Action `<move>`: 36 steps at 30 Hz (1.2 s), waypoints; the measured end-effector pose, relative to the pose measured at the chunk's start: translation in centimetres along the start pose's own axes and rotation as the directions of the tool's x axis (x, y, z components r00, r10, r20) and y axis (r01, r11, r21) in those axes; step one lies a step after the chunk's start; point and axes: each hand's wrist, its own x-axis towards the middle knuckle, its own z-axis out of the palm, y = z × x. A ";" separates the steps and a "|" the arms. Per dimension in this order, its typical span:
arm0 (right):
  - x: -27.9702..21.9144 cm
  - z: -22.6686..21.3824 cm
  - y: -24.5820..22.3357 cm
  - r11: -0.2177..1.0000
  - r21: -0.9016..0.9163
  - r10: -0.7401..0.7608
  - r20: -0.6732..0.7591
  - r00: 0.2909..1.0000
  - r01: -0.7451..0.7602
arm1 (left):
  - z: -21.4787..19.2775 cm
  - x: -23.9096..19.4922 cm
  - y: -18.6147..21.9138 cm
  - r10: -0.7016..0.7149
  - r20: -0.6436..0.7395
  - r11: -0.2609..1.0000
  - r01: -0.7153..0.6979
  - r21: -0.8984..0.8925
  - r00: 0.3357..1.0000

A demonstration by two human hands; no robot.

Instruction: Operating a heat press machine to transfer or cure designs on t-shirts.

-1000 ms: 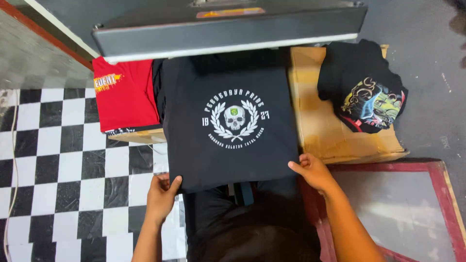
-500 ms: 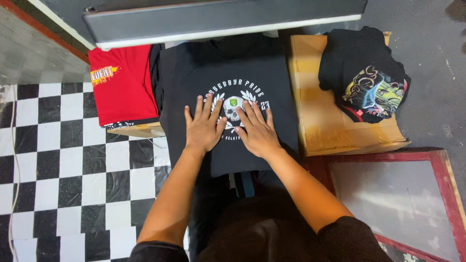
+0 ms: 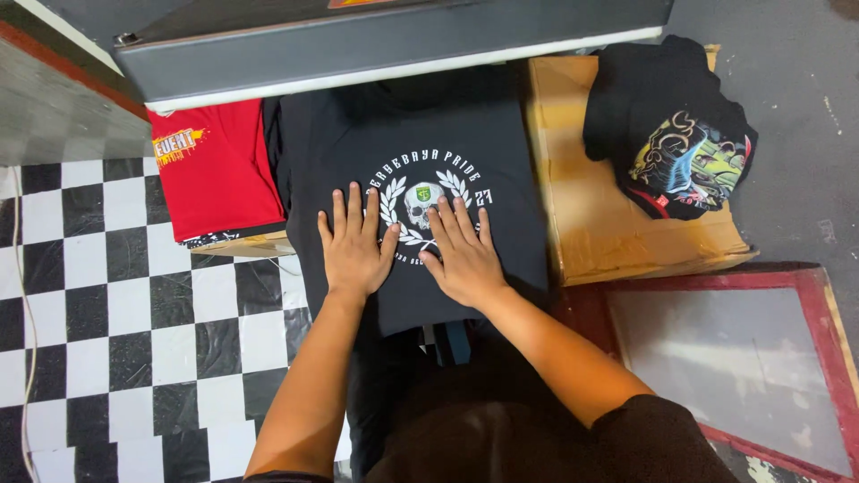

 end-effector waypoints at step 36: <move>0.9 0.5 1.9 0.892 0.443 0.067 -0.332 0.941 0.093 | -0.6 -5.8 2.1 -0.082 0.008 0.950 0.080 -0.303 0.997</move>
